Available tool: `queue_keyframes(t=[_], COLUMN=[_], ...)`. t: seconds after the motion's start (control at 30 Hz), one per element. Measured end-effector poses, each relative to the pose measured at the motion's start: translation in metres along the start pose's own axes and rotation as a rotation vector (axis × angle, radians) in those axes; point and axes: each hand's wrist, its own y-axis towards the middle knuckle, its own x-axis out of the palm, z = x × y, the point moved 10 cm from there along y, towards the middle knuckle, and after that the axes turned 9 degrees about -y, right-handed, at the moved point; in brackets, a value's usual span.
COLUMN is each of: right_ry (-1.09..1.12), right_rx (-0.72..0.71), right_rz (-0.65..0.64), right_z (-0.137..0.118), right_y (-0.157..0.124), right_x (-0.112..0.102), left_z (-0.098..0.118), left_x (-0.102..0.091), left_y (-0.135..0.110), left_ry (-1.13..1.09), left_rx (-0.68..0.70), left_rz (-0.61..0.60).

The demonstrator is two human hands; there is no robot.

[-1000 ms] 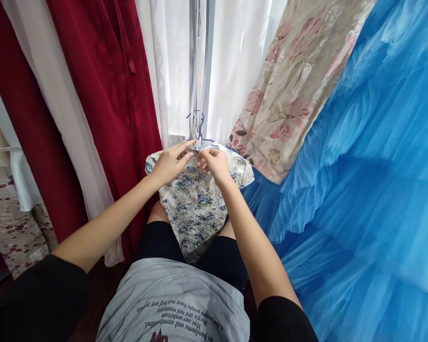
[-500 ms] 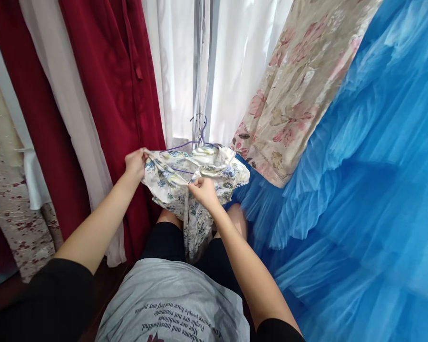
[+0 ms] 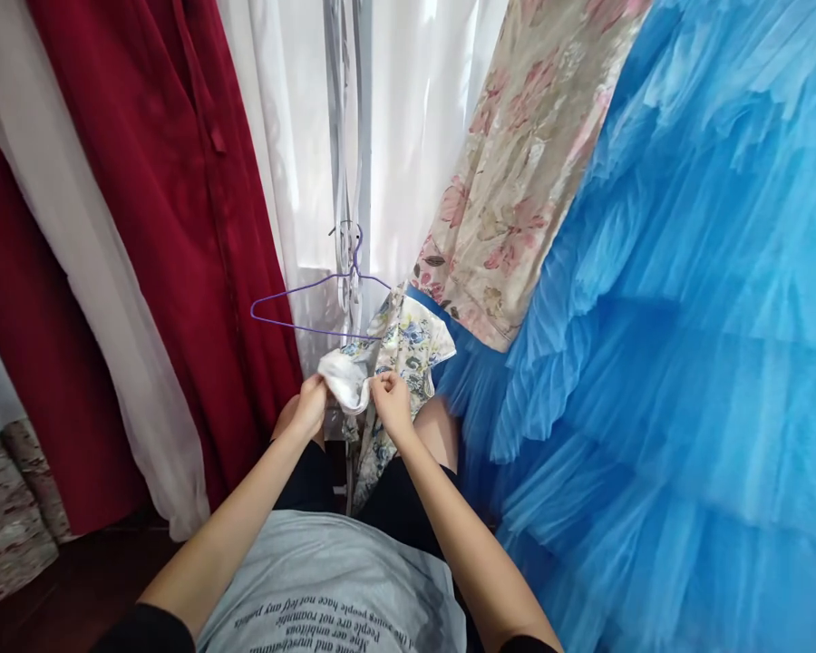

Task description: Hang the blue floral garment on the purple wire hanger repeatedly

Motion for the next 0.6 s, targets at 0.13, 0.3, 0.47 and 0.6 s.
queue_keyframes(t=[0.13,0.3,0.47,0.6], right_ry=[-0.185,-0.018,-0.048,-0.551], right_rx=[-0.279,-0.223,-0.224,-0.299], right_rz=[-0.007,-0.155,-0.314,-0.114], right_z=[-0.040,-0.044,-0.048,-0.059], right_y=[-0.011,-0.017,-0.022,-0.025], right_x=[-0.009,0.005,0.000,-0.042], left_z=[0.053,0.094,0.102,0.070], left_x=[0.061,0.109,0.123,0.130], left_y=[-0.020,-0.052,-0.050,-0.033], left_ry=[0.011,0.019,0.240,0.377], left_rx=[0.175,0.216,0.416,0.396], left_rz=[-0.300,-0.559,-0.615,-0.650])
